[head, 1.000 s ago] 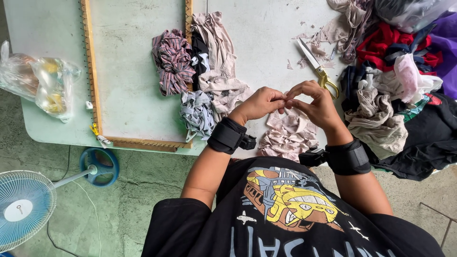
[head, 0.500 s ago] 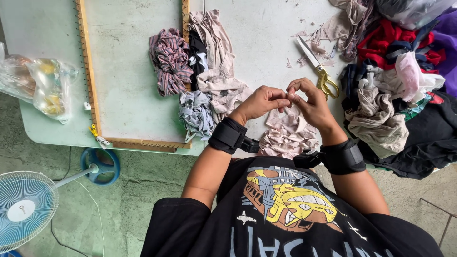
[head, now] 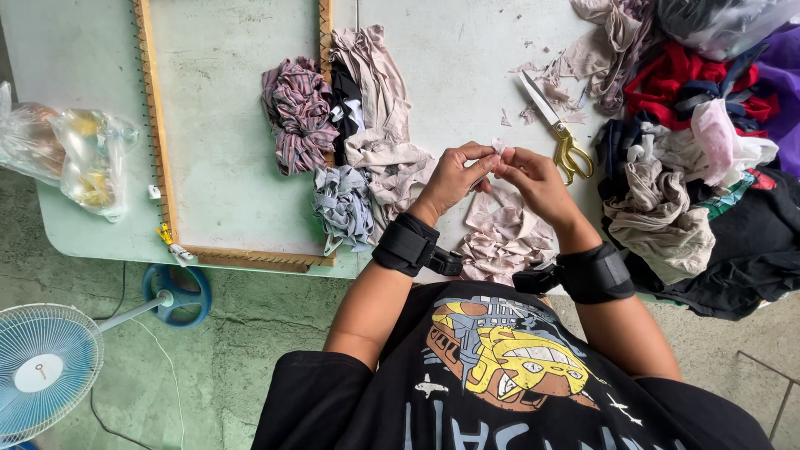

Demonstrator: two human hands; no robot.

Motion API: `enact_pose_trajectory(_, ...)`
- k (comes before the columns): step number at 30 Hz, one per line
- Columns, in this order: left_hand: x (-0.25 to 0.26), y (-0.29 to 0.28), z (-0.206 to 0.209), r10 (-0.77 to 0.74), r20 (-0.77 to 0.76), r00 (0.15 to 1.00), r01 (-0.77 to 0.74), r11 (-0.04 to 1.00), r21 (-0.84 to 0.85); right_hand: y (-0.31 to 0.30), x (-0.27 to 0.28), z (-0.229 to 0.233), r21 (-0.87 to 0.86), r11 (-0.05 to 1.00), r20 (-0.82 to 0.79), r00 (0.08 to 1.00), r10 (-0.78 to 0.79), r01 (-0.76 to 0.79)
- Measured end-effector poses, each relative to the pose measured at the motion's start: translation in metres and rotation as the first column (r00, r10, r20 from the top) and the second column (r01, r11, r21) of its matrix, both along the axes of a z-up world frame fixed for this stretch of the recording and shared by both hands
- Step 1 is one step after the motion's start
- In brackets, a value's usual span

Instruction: The person cuts a sheet of fabric into strips with handheld scissors, holding the fabric with one hand and cutting with the other, then aligns the edges of the fabric strips by hand on a table.

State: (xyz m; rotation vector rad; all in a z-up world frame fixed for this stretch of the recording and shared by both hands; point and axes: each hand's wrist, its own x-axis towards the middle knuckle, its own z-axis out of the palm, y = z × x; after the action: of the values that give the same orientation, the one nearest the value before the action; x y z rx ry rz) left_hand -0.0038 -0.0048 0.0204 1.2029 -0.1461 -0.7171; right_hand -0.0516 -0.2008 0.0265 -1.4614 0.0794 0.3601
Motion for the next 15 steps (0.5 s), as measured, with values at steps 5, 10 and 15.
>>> enact_pose_trajectory(5,-0.003,-0.005,0.0,0.055,0.017,0.998,-0.054,0.997,-0.051,-0.003,0.002,-0.04,0.198,0.977,-0.017,0.997,-0.075,0.077)
enact_pose_trajectory(10,-0.006,-0.01,-0.015,0.135,0.088,0.987,-0.134,0.991,-0.023,0.016,0.006,-0.038,0.251,0.951,-0.023,0.983,-0.182,0.181)
enact_pose_trajectory(15,-0.004,-0.013,-0.038,0.189,0.048,0.981,-0.192,0.98,0.061,0.004,0.004,-0.05,0.069,0.991,-0.009,0.993,-0.117,0.117)
